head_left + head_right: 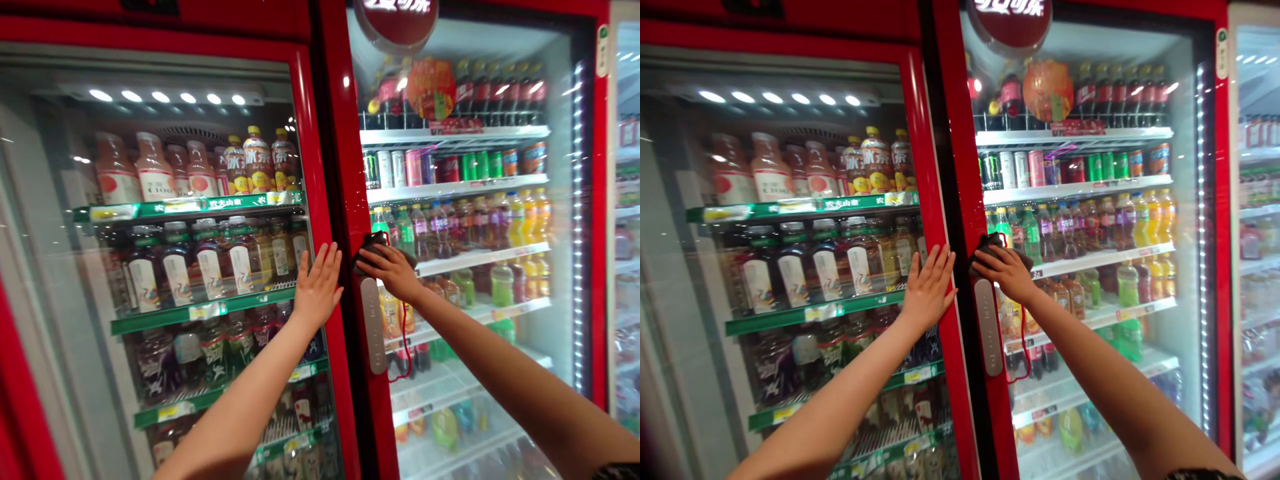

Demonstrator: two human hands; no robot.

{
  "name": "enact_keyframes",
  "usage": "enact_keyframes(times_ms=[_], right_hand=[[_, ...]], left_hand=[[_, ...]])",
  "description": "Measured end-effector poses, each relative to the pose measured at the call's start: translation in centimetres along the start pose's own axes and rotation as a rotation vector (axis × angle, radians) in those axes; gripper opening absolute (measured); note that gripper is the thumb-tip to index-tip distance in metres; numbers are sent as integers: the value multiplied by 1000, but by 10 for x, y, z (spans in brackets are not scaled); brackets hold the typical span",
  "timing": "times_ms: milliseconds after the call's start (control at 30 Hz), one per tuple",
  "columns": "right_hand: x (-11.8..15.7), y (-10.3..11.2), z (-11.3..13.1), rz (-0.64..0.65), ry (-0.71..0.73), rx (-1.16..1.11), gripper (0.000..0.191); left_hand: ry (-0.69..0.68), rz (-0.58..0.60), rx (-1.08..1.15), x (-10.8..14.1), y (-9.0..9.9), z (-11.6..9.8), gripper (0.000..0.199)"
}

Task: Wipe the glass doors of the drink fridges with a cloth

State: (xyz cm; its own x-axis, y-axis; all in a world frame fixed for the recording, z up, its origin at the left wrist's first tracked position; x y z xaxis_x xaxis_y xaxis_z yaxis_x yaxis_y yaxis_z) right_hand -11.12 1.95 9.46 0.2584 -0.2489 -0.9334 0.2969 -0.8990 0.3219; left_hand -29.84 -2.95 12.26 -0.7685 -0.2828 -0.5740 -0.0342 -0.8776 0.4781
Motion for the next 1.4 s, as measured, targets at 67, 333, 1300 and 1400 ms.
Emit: enact_keyframes(times_ms=[67,333,1300,1400], right_hand=[[28,-2,-4,32,-41,-3,60],[44,35,-1,-209,-354,-239,58],[174,-22,117,144,-429,-86,81],[135,-15,103,131,-470,-83,79]], left_hand=[[-9,5,11,9,0,-2,95],[-32,35,29,44,0,-2,93],[-48,104,230,88,-9,-10,86],[-21,101,254,87,-11,-12,89]])
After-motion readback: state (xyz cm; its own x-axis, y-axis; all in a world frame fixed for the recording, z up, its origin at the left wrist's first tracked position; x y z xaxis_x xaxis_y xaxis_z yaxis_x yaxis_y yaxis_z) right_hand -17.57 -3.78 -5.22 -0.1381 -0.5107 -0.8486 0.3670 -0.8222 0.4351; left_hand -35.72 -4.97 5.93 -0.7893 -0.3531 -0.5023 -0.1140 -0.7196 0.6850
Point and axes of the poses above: each hand's wrist, its own x-axis away from the middle knuckle, its own y-axis out of the back of the hand, z = x × y, the point moved 6 cm from there along -x, towards the middle knuckle, and after that the axes turned 12 degrees about -y, right-handed, at the moved point
